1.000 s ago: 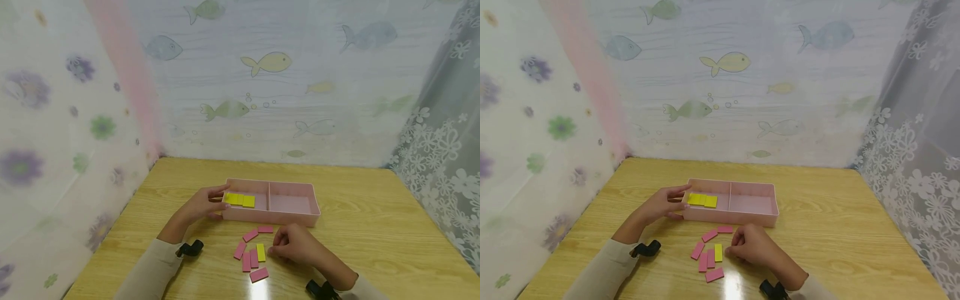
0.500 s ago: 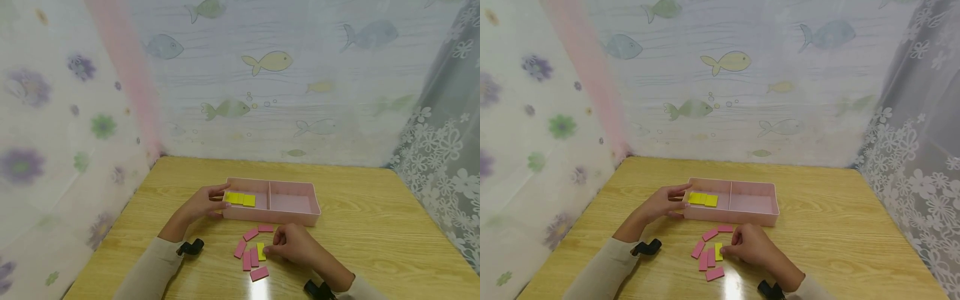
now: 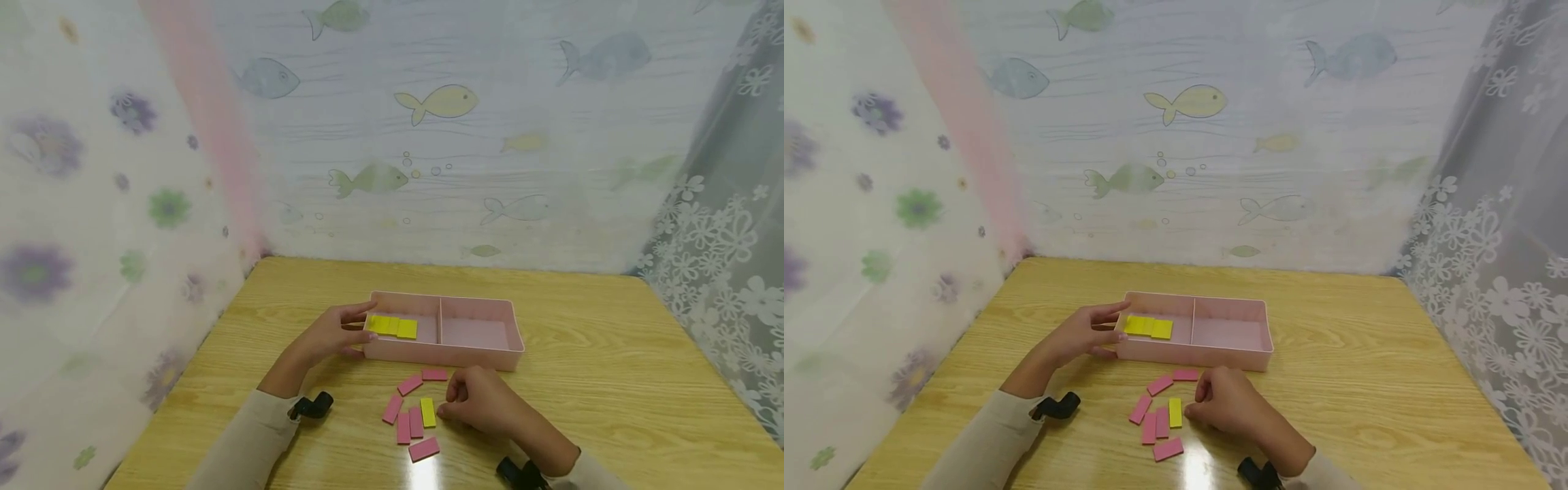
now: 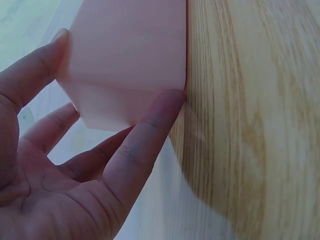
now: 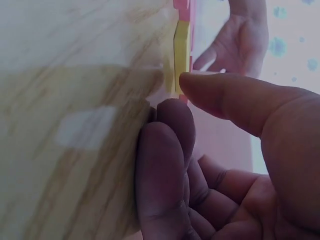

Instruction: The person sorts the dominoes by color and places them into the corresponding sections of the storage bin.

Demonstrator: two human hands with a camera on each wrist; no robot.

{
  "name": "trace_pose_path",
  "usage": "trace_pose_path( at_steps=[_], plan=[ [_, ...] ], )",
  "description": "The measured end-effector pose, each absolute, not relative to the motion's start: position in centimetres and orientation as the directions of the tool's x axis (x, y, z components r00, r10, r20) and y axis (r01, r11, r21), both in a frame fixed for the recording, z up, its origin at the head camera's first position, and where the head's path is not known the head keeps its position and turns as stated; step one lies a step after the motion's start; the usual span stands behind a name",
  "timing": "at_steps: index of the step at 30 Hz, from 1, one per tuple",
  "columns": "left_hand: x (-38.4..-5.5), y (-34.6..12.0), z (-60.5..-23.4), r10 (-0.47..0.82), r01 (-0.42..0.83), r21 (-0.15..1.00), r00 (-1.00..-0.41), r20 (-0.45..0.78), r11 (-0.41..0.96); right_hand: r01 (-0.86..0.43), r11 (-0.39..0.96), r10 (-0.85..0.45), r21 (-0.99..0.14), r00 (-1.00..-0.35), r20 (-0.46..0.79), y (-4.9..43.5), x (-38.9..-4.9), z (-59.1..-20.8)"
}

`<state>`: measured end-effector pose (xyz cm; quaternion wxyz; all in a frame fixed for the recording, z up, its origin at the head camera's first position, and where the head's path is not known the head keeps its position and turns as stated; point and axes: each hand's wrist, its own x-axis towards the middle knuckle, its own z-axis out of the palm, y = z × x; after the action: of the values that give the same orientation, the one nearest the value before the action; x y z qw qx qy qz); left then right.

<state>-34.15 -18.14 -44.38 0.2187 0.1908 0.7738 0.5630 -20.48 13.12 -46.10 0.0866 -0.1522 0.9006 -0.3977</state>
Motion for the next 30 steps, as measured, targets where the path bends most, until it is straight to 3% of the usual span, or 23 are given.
trace_pose_path(
  at_steps=[12,24,30],
  plan=[
    [-34.2,-18.6,-44.3,0.544,0.038,0.960,-0.830,-0.124,0.278,-0.224,0.725,-0.306,-0.651,-0.952,-0.013,11.8,-20.4,-45.9],
    [-34.3,-18.5,-44.5,0.544,0.020,0.963,-0.828,-0.135,0.270,-0.197,0.632,-0.353,-0.749,-0.934,-0.051,12.8,-20.8,-45.9],
    [-34.2,-18.3,-44.4,0.553,0.033,0.959,-0.823,-0.133,0.280,-0.228,0.700,-0.316,-0.677,-0.949,-0.006,12.4,-20.4,-45.8]
  ],
)
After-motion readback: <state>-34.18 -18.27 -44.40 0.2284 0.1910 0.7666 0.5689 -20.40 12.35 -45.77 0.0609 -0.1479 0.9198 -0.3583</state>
